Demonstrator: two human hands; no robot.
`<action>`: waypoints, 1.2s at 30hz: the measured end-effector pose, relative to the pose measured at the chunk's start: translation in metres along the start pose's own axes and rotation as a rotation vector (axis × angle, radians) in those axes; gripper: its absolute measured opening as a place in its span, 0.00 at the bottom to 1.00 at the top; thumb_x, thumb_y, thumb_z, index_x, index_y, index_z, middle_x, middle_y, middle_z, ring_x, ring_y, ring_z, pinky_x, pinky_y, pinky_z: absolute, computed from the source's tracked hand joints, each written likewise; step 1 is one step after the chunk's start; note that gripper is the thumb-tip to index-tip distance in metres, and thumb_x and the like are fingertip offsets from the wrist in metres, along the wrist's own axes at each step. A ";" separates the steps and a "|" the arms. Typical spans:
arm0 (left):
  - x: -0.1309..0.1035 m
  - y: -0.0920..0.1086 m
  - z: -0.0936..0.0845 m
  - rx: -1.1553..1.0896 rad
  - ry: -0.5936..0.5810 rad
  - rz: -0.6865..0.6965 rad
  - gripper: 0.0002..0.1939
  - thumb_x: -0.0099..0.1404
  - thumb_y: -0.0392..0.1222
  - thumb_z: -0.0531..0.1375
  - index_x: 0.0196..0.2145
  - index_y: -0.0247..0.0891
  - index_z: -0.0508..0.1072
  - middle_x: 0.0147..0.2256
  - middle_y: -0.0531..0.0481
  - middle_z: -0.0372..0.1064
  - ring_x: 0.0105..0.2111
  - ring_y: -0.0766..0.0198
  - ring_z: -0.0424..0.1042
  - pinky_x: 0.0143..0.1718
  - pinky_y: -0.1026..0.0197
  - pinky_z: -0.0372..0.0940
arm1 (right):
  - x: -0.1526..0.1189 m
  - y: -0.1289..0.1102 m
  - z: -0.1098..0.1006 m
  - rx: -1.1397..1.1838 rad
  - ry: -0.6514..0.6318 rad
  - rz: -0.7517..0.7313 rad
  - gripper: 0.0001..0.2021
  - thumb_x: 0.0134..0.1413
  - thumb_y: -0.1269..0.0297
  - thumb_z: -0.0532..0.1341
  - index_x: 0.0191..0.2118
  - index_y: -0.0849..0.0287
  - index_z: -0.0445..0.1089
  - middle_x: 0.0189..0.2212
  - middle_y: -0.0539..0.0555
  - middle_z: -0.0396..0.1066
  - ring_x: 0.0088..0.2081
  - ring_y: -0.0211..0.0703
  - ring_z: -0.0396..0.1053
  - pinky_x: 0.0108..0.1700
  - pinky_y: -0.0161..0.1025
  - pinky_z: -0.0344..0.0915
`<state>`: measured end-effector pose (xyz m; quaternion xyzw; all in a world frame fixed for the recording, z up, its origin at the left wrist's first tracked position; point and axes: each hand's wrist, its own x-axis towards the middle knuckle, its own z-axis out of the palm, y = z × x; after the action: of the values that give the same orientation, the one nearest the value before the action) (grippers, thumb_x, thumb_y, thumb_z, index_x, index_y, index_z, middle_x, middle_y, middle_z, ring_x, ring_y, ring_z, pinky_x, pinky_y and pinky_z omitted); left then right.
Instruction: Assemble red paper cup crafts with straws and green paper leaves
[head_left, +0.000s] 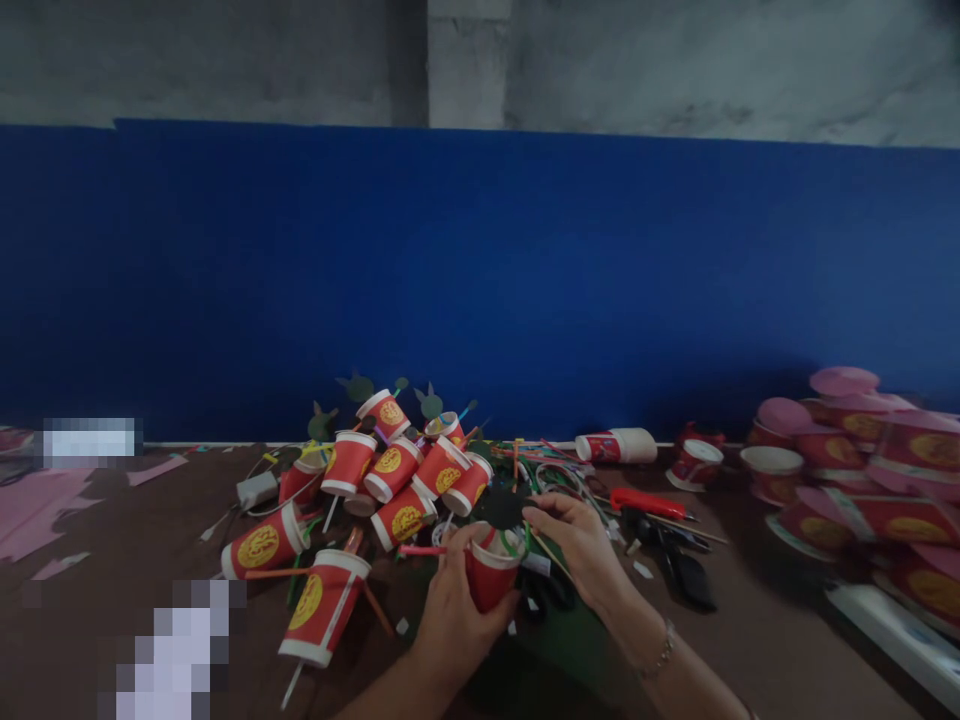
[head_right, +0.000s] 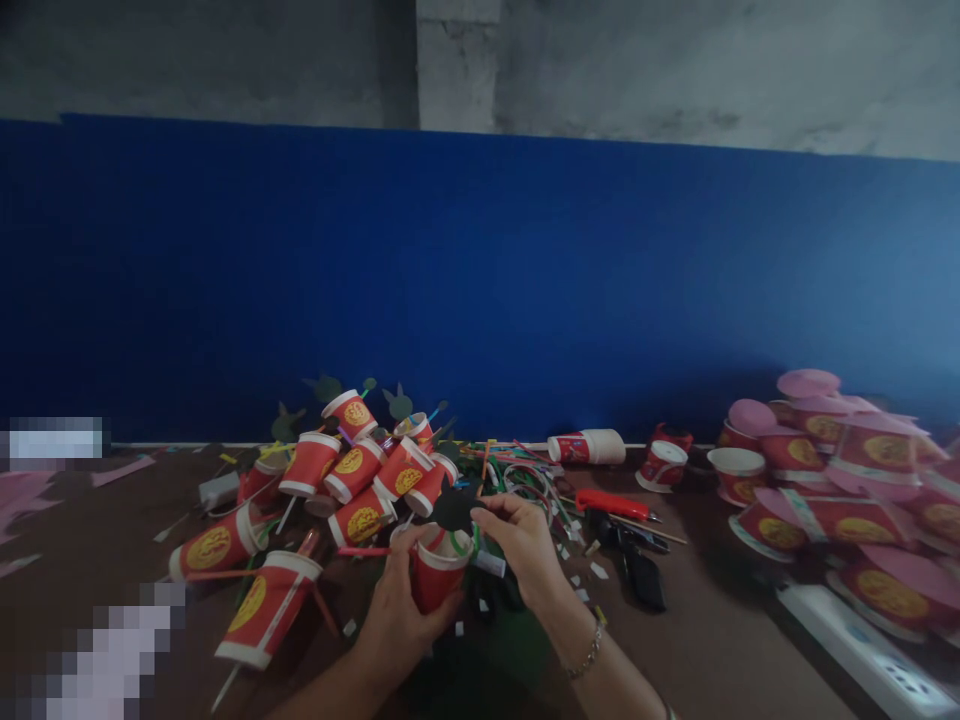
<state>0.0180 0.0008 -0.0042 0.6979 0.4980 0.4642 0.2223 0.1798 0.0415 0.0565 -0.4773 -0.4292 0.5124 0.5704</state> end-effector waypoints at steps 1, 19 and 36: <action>0.000 0.000 0.000 0.004 -0.001 0.006 0.31 0.53 0.38 0.63 0.53 0.37 0.58 0.51 0.39 0.65 0.53 0.50 0.65 0.53 0.45 0.61 | 0.000 0.000 0.000 -0.009 -0.004 -0.003 0.14 0.29 0.59 0.73 0.24 0.62 0.74 0.18 0.49 0.68 0.21 0.35 0.60 0.23 0.33 0.55; 0.001 -0.002 0.002 -0.064 -0.027 -0.021 0.32 0.51 0.37 0.63 0.54 0.36 0.59 0.52 0.39 0.64 0.53 0.50 0.65 0.54 0.46 0.60 | 0.004 0.003 0.005 0.010 0.030 0.039 0.18 0.31 0.57 0.72 0.33 0.61 0.75 0.19 0.46 0.65 0.20 0.32 0.56 0.23 0.32 0.53; 0.007 -0.011 -0.001 0.224 0.265 0.098 0.29 0.56 0.43 0.63 0.53 0.36 0.58 0.48 0.38 0.67 0.49 0.47 0.67 0.49 0.43 0.63 | 0.023 0.008 0.029 -0.298 -0.105 -0.288 0.18 0.50 0.52 0.60 0.40 0.61 0.75 0.24 0.51 0.70 0.22 0.36 0.59 0.22 0.33 0.55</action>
<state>0.0120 0.0119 -0.0090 0.6745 0.5371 0.5038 0.0527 0.1525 0.0677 0.0541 -0.4627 -0.5932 0.3804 0.5378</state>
